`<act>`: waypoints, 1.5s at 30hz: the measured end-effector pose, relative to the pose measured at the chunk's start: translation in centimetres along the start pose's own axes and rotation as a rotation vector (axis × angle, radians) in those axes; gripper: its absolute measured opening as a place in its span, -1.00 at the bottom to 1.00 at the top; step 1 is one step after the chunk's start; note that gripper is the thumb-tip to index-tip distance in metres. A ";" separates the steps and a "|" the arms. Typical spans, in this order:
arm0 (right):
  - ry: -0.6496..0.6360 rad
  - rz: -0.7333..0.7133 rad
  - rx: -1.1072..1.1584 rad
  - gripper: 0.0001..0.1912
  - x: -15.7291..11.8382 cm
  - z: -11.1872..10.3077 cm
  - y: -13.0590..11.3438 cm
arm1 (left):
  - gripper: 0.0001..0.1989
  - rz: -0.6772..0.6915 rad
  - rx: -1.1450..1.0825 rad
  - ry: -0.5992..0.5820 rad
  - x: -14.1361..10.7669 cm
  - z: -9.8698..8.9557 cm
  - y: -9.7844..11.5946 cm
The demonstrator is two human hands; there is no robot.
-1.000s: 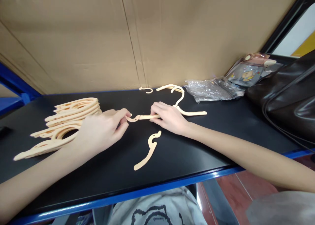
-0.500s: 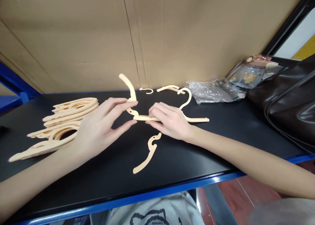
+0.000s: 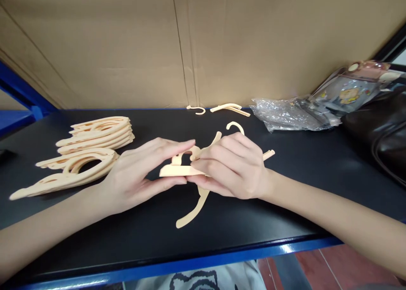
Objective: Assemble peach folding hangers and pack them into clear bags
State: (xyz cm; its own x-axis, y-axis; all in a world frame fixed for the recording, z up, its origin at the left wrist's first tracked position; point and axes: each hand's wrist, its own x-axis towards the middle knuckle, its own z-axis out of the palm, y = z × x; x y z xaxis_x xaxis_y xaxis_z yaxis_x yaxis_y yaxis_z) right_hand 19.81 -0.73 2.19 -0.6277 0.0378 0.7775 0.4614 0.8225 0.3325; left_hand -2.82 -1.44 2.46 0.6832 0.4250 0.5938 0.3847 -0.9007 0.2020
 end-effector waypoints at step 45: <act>-0.068 0.821 0.632 -0.90 1.1 -1.1 -1.9 | -0.74 -0.208 -0.190 0.106 0.4 -0.5 1.0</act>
State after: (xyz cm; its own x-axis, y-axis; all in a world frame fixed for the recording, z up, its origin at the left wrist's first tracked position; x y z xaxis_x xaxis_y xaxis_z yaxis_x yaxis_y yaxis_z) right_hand 18.90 -2.86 2.98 -0.3120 0.7366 0.6001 0.3624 0.6761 -0.6415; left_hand -2.49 -2.24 3.32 0.5292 0.5995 0.6005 0.3799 -0.8002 0.4641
